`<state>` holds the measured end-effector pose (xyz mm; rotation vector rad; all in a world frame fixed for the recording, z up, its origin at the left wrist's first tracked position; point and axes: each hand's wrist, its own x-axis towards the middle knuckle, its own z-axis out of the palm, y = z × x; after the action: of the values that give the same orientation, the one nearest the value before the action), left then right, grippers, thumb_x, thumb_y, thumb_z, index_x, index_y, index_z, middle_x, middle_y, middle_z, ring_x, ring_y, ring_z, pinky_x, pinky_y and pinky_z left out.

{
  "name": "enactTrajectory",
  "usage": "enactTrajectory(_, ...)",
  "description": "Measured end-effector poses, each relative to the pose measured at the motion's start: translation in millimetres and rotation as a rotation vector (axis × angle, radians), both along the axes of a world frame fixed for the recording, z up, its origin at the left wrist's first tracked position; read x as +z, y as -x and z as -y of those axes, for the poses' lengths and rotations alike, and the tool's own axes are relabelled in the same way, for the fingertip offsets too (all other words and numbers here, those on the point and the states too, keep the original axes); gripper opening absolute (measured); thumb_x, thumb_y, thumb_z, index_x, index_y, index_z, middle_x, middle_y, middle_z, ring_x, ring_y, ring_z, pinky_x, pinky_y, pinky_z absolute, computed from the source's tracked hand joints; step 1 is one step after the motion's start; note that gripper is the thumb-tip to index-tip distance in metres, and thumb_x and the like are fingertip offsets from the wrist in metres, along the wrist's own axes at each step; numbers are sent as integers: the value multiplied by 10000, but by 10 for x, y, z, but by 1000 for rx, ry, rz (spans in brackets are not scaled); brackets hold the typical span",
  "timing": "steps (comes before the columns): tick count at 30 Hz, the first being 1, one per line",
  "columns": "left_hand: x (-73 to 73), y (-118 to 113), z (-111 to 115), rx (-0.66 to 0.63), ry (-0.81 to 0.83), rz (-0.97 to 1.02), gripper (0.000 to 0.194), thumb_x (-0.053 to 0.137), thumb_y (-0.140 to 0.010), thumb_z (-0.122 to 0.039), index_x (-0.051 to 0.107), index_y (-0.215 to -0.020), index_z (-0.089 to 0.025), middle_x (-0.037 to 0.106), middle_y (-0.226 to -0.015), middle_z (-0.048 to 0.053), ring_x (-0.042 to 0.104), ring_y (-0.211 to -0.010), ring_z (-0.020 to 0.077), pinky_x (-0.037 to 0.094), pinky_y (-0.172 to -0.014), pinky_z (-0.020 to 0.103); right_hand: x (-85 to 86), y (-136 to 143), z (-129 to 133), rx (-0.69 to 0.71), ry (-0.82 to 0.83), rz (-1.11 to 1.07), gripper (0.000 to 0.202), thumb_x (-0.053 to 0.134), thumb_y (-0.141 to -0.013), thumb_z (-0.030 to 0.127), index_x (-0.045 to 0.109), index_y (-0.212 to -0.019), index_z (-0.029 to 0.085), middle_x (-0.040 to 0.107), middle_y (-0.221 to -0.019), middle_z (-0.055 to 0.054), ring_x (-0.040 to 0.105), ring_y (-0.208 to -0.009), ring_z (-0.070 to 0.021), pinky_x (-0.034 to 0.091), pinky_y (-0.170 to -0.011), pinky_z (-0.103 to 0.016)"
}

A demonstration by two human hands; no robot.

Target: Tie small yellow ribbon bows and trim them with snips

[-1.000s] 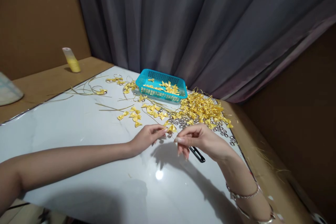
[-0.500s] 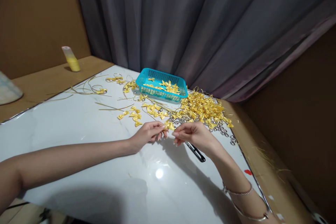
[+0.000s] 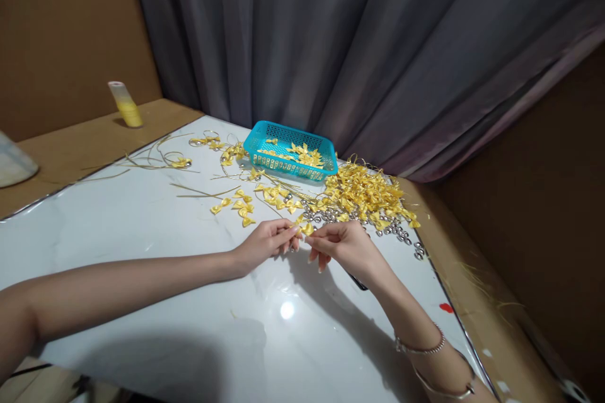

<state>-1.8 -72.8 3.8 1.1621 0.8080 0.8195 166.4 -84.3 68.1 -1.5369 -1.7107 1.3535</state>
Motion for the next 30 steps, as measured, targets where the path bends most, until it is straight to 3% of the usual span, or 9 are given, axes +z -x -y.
enactTrajectory(9, 3, -9, 16, 1, -36, -52, 336, 549, -788, -464, 531, -699, -141, 538, -646, -6, 374, -498, 62, 269, -436, 180, -44, 11, -10, -6, 31, -32, 277, 711, -654, 384, 621, -582, 133, 636, -522, -27, 536, -378, -86, 408, -421, -201)
enactTrajectory(18, 19, -6, 25, -6, -121, -132, 319, 492, -828, -434, 533, -681, -154, 493, -580, -37, 337, -476, 73, 279, -461, 202, -43, -5, -17, 27, 41, -55, 237, 714, -658, 336, 623, -557, 141, 620, -490, -10, 496, -349, -73, 383, -398, -199)
enactTrajectory(24, -40, 3, 60, -3, -329, -261, 300, 423, -881, -356, 536, -684, -160, 551, -679, -9, 479, -672, 122, 363, -659, 225, -36, 9, -33, 11, 157, -128, 207, 706, -623, 267, 604, -509, 128, 608, -440, -13, 476, -323, -68, 385, -392, -192)
enactTrajectory(30, -73, 1, 65, 17, -390, -395, 270, 400, -891, -337, 546, -735, -172, 582, -692, -9, 501, -652, 129, 358, -622, 224, -139, 41, -29, -45, 170, -164, 186, 657, -633, 213, 588, -484, 127, 598, -417, -17, 498, -315, -84, 388, -383, -197)
